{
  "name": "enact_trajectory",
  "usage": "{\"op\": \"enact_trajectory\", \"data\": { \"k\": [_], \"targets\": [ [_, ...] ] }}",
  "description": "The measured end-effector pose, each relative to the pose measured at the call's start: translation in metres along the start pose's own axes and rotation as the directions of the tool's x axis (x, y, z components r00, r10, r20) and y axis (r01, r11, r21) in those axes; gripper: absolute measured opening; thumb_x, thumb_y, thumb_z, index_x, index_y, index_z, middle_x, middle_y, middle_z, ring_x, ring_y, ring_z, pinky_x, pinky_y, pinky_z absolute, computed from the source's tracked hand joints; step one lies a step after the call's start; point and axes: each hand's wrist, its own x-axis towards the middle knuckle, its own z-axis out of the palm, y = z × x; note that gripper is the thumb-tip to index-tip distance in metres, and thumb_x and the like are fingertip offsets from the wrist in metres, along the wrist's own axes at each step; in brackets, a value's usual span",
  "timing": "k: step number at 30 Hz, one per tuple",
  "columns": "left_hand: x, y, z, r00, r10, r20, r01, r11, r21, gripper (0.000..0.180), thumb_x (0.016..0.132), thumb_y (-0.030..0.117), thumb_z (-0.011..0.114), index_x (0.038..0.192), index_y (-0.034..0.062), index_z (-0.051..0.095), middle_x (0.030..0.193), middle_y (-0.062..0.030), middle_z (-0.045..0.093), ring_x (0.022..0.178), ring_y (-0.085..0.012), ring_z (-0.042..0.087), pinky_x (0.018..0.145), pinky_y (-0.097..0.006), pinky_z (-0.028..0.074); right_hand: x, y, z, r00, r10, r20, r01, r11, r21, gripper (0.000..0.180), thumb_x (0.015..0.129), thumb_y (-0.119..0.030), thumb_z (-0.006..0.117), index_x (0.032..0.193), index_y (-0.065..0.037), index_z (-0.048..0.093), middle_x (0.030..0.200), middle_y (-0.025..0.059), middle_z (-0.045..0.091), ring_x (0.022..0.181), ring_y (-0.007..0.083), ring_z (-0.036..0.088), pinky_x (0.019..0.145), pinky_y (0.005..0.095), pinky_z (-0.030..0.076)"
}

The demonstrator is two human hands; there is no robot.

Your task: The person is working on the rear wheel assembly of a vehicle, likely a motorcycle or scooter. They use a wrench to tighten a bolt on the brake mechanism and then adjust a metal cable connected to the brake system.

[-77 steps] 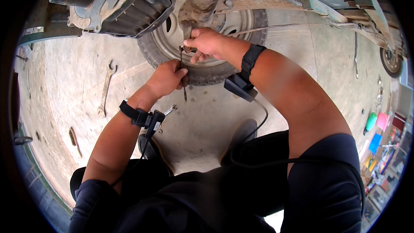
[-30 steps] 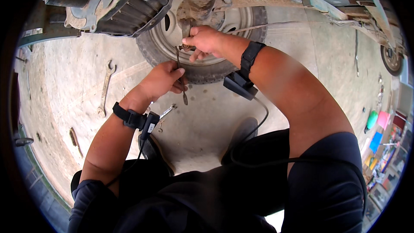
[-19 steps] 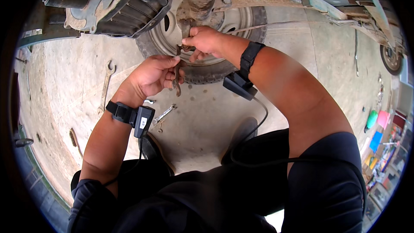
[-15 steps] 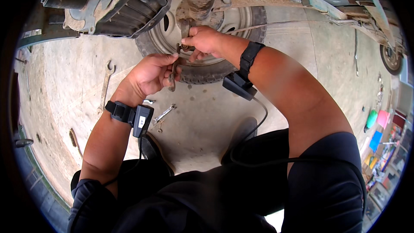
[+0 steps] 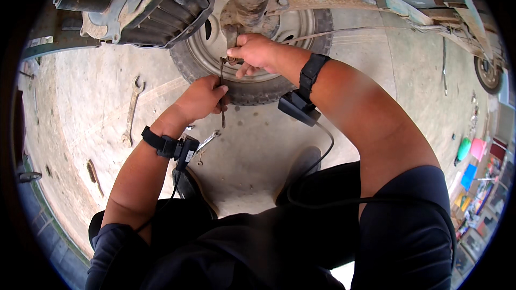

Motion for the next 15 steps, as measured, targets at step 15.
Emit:
{"op": "enact_trajectory", "data": {
  "k": [15],
  "targets": [
    [-0.019,0.027,-0.021,0.970,-0.029,0.241,0.177,0.762,-0.623,0.028,0.098,0.026,0.056,0.105,-0.0016,0.058,0.090,-0.0168,0.069,0.076,-0.0227,0.070,0.063,-0.029,0.055,-0.002,-0.003,0.000,1.000,0.010,0.000,-0.010,1.000,-0.013,0.029,0.100,-0.024,0.052,0.116,0.000,0.051,0.111,0.0094,0.059,0.077,0.0214,0.070,0.052,0.0283,0.044]
  ]
}}
